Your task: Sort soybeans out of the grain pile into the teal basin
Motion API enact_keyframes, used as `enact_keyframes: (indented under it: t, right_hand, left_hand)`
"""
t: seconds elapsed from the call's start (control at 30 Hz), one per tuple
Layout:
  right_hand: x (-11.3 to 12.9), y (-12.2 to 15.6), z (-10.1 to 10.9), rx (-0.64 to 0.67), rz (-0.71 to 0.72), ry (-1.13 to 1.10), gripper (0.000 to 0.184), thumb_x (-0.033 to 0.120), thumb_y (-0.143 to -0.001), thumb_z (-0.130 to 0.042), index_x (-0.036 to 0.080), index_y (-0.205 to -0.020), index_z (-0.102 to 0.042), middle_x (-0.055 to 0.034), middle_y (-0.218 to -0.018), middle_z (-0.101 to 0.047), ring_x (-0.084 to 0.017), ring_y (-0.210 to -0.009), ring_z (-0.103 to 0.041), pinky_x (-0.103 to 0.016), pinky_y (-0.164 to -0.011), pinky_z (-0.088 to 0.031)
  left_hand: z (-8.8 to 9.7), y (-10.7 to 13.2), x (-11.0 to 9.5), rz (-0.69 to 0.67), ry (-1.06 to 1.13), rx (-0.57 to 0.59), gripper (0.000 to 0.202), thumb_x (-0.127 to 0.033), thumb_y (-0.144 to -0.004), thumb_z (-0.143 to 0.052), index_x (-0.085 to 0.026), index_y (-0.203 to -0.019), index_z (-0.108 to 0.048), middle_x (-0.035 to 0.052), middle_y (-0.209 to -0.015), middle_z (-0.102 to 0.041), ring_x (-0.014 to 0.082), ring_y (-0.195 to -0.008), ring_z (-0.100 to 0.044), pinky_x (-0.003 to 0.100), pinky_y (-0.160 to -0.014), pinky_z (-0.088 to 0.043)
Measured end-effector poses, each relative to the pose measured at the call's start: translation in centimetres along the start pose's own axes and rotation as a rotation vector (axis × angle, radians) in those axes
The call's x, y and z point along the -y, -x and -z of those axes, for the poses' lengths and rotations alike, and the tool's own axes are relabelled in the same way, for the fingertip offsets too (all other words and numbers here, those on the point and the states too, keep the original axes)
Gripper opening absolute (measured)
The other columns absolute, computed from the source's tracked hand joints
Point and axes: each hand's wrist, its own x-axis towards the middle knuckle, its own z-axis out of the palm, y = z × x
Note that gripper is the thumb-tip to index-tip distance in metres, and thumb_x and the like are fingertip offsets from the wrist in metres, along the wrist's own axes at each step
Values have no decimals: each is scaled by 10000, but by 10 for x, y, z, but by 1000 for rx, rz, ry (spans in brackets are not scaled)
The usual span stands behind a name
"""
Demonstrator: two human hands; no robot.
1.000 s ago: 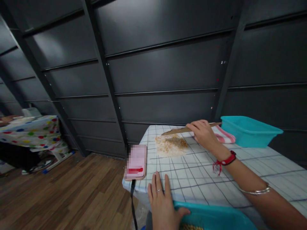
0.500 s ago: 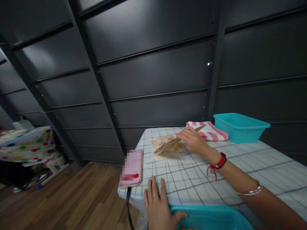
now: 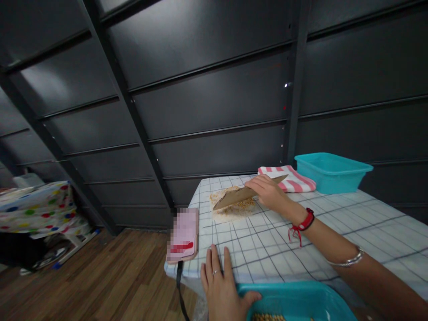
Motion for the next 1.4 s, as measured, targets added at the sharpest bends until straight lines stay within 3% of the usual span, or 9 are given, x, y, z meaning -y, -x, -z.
enact_keyframes:
  t: [0.27,0.63,0.93,1.13,1.4]
  right_hand:
    - [9,-2,4,9,26,25,303,2,-733,-302,108,-888,-539,-59,-727,-532,-164,-732,-437,-313,-704,-359]
    - [15,-8,14,68,87,81,312,8,-726,-306,111,-906,-538,-57,-704,-518,-165,-688,-404,-311,-698,-336]
    - [16,-8,17,97,83,96,321,7,-706,-316,110,-918,-534,-58,-718,-530,-165,-699,-418,-305,-705,-328]
    - [13,-7,21,130,33,104,331,3,-699,-318,127,-919,-532,-59,-761,-545,-162,-715,-425,-303,-703,-312]
    - [7,-2,20,199,25,117,304,0,-714,-331,132,-888,-544,-67,-775,-556,-160,-711,-444,-297,-689,-303]
  left_hand:
    - [2,-1,-2,7,-6,10,922,-486,-410,-715,-129,-1198,-399,217,-1308,-325,361,-1205,-270,539,-953,-230]
    - [-5,-1,13,-9,71,113,904,-558,-463,-648,-187,-1232,-350,171,-1330,-304,349,-1217,-261,554,-950,-241]
    - [7,-6,3,52,61,169,905,-573,-454,-653,-156,-1211,-386,198,-1322,-305,352,-1215,-263,539,-962,-226]
    - [10,-7,0,41,7,150,907,-520,-423,-698,-145,-1196,-406,212,-1305,-330,358,-1199,-289,544,-949,-242]
    - [-1,-2,7,-44,-6,91,910,-583,-468,-645,-149,-1220,-372,212,-1314,-318,359,-1198,-284,543,-937,-247]
